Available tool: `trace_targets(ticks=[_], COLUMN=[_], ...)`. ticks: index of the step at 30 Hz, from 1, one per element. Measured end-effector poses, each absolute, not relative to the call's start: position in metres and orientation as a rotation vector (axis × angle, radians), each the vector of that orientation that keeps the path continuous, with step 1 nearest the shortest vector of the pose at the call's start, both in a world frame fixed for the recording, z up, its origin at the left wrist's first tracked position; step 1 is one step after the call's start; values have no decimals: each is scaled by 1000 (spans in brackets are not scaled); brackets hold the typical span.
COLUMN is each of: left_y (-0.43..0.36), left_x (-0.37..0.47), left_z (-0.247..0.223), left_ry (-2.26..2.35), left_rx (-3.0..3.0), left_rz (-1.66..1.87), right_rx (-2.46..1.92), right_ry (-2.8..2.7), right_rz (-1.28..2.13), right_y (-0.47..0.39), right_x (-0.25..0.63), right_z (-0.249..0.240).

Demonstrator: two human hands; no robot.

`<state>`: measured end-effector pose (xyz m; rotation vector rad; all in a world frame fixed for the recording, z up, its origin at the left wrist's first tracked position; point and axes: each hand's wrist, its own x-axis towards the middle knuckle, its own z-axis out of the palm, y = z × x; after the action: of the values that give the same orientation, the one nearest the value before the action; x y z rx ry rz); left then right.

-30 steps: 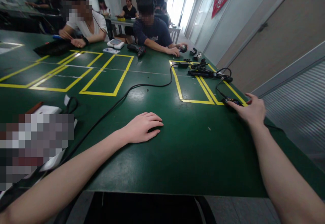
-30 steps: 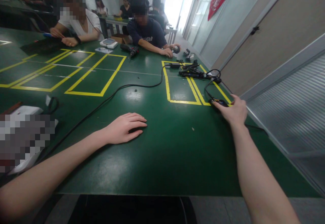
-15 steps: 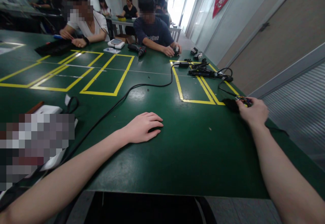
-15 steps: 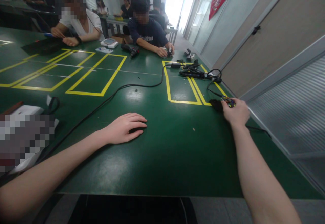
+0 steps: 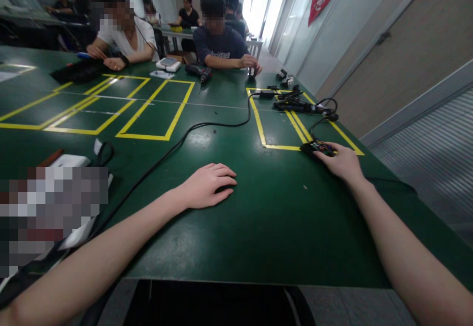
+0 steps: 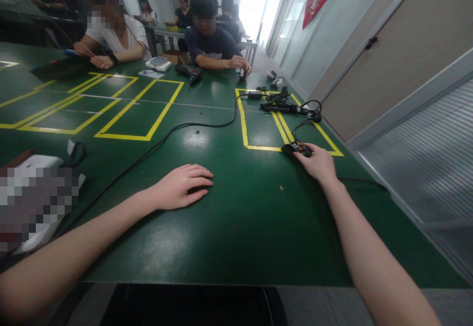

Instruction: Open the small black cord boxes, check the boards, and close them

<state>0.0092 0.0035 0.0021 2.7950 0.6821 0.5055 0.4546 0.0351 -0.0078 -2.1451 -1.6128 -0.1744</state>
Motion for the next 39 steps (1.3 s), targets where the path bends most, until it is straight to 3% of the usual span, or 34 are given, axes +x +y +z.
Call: trace_targets(ticks=[3, 6, 13, 26, 39], left_y=[4, 4, -4, -9, 4], left_x=[9, 8, 9, 12, 5], left_z=[2, 4, 10, 9, 2], left_ry=[677, 684, 608, 809, 865], left_rx=[2776, 2759, 2736, 2723, 2701], left_rz=[502, 541, 708, 473, 540], right_rx=[-1968, -1496, -768, -754, -1034], right_ry=[-1829, -2146, -2626, -2547, -2383], right_rz=[85, 250, 360, 353, 439], right_y=[32, 18, -28, -32, -26], right_x=[409, 357, 280, 281, 284], right_z=[-7, -4, 6, 6, 1])
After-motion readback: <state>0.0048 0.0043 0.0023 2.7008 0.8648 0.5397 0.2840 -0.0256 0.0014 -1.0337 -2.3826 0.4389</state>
